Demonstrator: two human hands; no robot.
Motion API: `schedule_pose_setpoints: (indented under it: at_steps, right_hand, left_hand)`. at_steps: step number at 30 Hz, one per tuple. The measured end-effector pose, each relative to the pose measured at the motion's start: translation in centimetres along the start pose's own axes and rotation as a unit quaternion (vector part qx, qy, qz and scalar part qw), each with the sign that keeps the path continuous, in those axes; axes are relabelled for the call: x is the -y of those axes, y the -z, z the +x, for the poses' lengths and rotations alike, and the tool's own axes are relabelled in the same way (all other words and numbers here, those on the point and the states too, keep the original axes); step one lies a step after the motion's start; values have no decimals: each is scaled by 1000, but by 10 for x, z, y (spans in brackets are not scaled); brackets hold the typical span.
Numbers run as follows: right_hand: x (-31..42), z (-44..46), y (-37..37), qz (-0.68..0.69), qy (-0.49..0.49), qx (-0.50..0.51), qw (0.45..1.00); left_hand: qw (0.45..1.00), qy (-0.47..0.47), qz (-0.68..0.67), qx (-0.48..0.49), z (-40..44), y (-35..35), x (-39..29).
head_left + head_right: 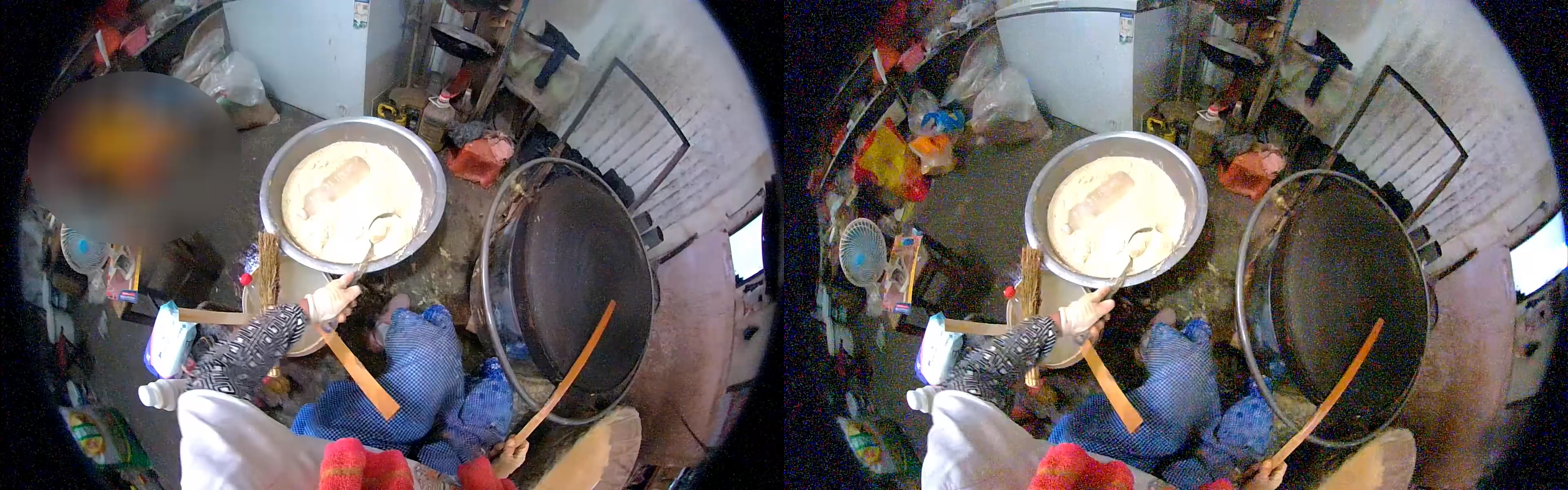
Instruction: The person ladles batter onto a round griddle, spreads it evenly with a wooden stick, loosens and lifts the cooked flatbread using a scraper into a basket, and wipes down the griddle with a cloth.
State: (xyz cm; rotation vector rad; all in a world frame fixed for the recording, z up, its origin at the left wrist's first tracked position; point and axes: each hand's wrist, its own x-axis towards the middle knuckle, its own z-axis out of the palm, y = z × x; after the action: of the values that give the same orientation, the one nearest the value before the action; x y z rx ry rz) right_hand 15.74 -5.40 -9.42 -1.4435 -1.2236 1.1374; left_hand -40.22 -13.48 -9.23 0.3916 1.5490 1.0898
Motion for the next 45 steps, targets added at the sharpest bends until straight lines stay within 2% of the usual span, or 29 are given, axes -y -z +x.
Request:
schedule_pose_setpoints:
  at_steps: [1, 2, 3, 5, 6, 8, 9, 11, 13, 15, 17, 18, 19, 21, 22, 23, 25, 27, 29, 31, 33, 35, 37, 39, 40, 41, 42, 43, 45]
  right_hand:
    - [-2, -1, 4, 8, 2, 14, 1000]
    - [3, -5, 1, 13, -3, 5, 1000]
    - [13, -6, -4, 19, -7, -6, 1000]
    - [29, -12, -11, 35, -9, -22, 999]
    - [33, -14, -10, 45, -5, -25, 999]
    - [30, -13, -10, 81, 31, -32, 996]
    - [40, -14, -10, 67, -3, -3, 998]
    - [70, -11, -16, 47, -69, 52, 995]
    - [92, -6, -30, 37, -105, 77, 991]
    - [98, 15, -36, -6, -28, 102, 994]
    - [92, 43, -39, -90, 37, 32, 995]
    - [77, 65, -33, -152, 140, -8, 978]
    - [66, 88, -30, -215, 235, -44, 947]
    - [66, 116, -16, -260, 215, -42, 940]
    - [21, 136, -8, -295, 155, -40, 942]
    - [29, 133, 1, -435, 236, -74, 865]
    - [25, 140, 16, -428, 208, -78, 876]
    - [18, 161, 42, -437, 164, -109, 878]
    - [21, 166, 56, -429, 148, -105, 885]
    - [7, 179, 65, -396, 133, -114, 902]
    - [21, 174, 71, -397, 155, -125, 896]
    - [5, 181, 70, -379, 159, -149, 899]
    - [-18, 188, 61, -255, 133, -161, 944]
    - [-25, 186, 57, -134, 106, -162, 972]
    - [-21, 182, 55, -75, 91, -157, 981]
    - [-9, 175, 54, -9, 60, -137, 989]
    - [-16, 175, 50, 1, 71, -139, 988]
    - [17, 158, 50, 55, 42, -126, 990]
    - [-4, 162, 43, 54, 74, -112, 989]
  left_hand:
    - [986, -22, -164, 15, 15, -7, 11]
    - [946, -9, -319, 52, 20, -16, 8]
    - [884, -5, -454, 116, 32, -26, 17]
    - [819, -23, -553, 152, 33, -50, 13]
    - [789, 7, -573, 220, 37, -51, 27]
    - [707, 36, -651, 275, 10, -62, 24]
    - [672, 50, -670, 311, -5, -59, 31]
    - [711, 23, -670, 214, -37, -50, 37]
    - [725, 36, -659, 196, -58, -26, 47]
    - [904, -79, -421, -2, -62, 4, 42]
    - [970, -117, -192, -90, -64, 28, 17]
    - [983, -135, -93, -84, -65, 38, 7]
    - [985, -149, -22, -85, -70, 47, 1]
    - [982, -155, -22, -108, -73, 66, -5]
    - [974, -155, -148, -73, -82, 53, -17]
    - [950, -147, -272, -38, -92, 42, -31]
    - [958, -151, -243, -33, -110, 13, -70]
    - [969, -173, -174, -17, -131, -53, -108]
    - [967, -189, -161, 49, -145, -108, -138]
    - [972, -167, -143, 76, -148, -166, -157]
    - [975, -167, -99, 105, -162, -234, -169]
    - [972, -193, 2, 132, -153, -283, -164]
    - [954, -240, 130, 126, -138, -325, -151]
    - [933, -277, 172, 152, -114, -354, -131]
    - [878, -375, 260, 145, -91, -361, -120]
    - [801, -476, 346, 111, -69, -368, -108]
    - [715, -565, 407, 60, -46, -375, -97]
    - [688, -530, 494, 26, -46, -379, -95]
    - [623, -523, 581, 8, -27, -380, -86]
